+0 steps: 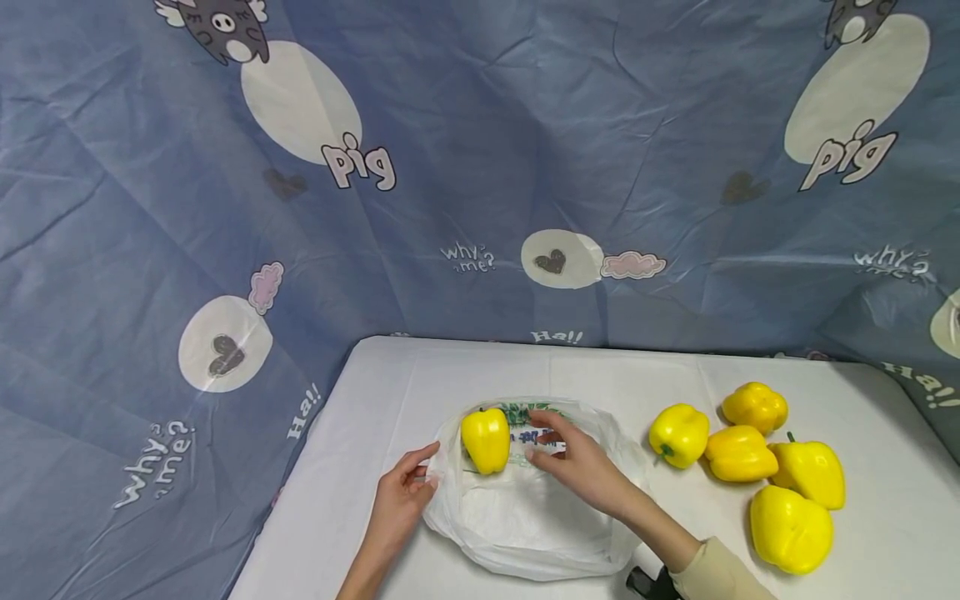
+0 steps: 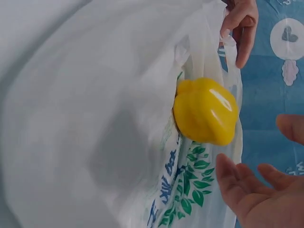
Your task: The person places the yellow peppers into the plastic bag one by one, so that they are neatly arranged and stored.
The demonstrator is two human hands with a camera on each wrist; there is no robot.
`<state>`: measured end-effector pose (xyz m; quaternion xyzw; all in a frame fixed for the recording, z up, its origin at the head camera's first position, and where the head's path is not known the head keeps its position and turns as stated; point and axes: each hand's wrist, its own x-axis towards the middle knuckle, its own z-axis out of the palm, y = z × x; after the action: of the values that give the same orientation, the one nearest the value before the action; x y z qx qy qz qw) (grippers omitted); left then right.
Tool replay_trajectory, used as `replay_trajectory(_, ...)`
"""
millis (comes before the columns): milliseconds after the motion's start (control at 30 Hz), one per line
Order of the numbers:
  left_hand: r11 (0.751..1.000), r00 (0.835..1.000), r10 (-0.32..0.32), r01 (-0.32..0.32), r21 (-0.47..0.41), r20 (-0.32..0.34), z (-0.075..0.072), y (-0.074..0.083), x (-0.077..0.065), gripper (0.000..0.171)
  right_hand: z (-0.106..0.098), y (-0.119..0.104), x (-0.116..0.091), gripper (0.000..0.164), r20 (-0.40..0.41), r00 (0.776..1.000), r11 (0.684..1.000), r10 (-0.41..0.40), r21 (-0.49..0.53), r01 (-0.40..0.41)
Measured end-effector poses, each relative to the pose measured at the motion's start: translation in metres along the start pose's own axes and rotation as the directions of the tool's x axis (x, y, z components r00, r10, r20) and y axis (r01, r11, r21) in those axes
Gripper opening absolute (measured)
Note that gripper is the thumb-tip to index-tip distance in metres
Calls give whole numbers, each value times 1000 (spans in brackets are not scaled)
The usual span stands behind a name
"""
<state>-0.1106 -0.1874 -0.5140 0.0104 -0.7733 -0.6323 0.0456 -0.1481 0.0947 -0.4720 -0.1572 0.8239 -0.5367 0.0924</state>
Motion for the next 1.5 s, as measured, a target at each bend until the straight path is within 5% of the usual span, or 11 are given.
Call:
replay_trajectory(433,1000,1000,13,-13,3,-4,-1,-1,-1,50,1,7,-16,52,-78,984,986,-163,-60,158)
replay_trajectory(833,1000,1000,-5,5,3,-8,0,0,-1,51,-4,14,-36,50,-170,973,986,-156,27,162)
replay_trajectory(1067,1000,1000,-16,16,11,-18,-1,0,-2,51,-12,-15,-56,50,-243,956,981,-166,60,186)
replay_trajectory(1500,1000,1000,8,-7,17,-18,0,1,-2,51,-18,21,-74,51,-314,941,976,-125,133,174)
